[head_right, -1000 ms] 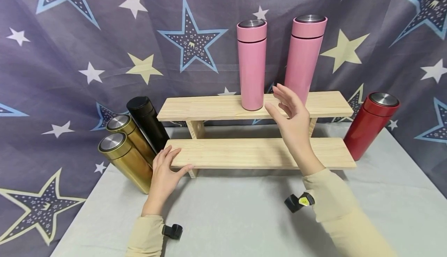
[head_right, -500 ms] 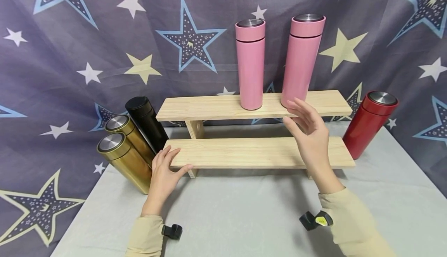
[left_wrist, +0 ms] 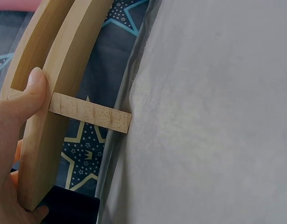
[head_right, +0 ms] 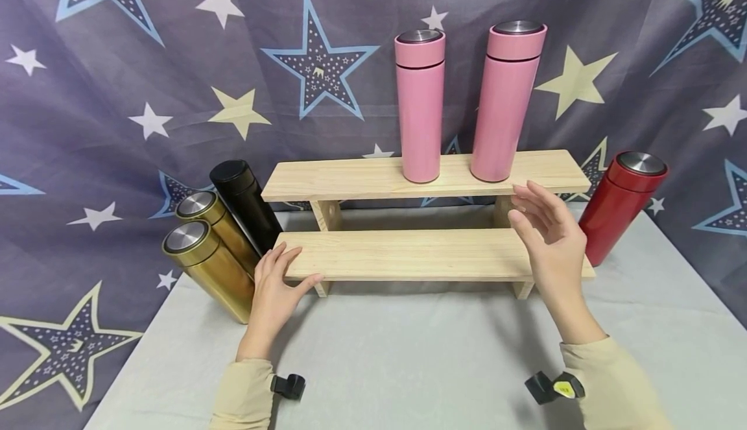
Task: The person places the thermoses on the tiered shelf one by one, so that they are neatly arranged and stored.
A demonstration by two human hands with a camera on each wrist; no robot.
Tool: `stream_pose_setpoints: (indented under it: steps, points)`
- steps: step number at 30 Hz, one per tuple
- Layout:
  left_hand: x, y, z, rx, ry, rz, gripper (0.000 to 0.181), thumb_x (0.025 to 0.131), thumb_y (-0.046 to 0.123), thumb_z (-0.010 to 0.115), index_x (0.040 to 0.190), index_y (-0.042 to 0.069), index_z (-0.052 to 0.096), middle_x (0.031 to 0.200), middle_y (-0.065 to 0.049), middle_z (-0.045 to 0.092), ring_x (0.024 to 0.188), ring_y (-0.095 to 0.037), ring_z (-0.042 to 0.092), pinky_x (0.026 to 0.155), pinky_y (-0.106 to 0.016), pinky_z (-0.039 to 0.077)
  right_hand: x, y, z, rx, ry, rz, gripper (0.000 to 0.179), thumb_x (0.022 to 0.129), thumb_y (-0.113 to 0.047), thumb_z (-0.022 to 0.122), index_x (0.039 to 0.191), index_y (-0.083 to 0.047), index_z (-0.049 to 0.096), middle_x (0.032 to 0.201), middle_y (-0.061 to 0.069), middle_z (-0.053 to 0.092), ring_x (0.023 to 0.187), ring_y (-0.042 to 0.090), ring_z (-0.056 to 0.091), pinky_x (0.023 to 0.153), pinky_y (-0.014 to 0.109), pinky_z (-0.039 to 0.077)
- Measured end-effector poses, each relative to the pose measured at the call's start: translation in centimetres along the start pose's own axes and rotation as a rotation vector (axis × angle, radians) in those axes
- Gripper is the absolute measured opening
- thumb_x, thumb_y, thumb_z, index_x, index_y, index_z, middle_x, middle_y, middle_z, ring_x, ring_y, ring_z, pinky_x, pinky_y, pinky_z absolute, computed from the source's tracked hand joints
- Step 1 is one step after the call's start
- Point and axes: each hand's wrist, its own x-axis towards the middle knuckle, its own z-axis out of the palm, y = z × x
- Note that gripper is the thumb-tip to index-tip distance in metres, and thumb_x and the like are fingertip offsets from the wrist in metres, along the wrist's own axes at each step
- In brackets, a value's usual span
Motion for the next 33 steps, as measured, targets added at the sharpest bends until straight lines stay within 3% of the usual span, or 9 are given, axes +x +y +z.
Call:
stream_pose_setpoints:
  steps: [16, 21, 33]
  points:
    - [0.0, 0.3, -0.1, 0.001, -0.017, -0.016, 0.076, 0.076, 0.05, 0.082, 0.138, 0.015, 0.057, 0.156, -0.011, 0.035, 0.147, -0.033, 0.017, 0.115, -0.053, 0.025, -1.6, 1.0, -4.2, -0.075, 0.04, 0.02, 0.047, 0.087, 0.021, 0.059, 0.132, 0.012, 0.054, 0.119, 0.013, 0.069, 0.105, 0.019, 0.067, 0.092, 0.021, 0.048]
    - [0.0, 0.3, -0.1, 0.002, -0.013, -0.014, 0.075, 0.076, 0.049, 0.082, 0.138, 0.015, 0.057, 0.156, -0.011, 0.035, 0.147, -0.033, 0.017, 0.114, -0.054, 0.026, -1.9, 1.4, -5.3, -0.04, 0.048, 0.017, 0.046, 0.086, 0.022, 0.059, 0.131, 0.013, 0.054, 0.117, 0.012, 0.07, 0.104, 0.017, 0.067, 0.091, 0.018, 0.048]
    - [0.0, 0.4, -0.2, -0.005, -0.016, -0.026, 0.075, 0.076, 0.05, 0.082, 0.139, 0.015, 0.058, 0.156, -0.01, 0.034, 0.147, -0.031, 0.017, 0.114, -0.054, 0.027, -2.3, 1.5, -7.5, -0.132, 0.171, 0.097, 0.043, 0.086, 0.02, 0.061, 0.128, 0.01, 0.059, 0.114, 0.008, 0.071, 0.101, 0.013, 0.068, 0.087, 0.015, 0.049]
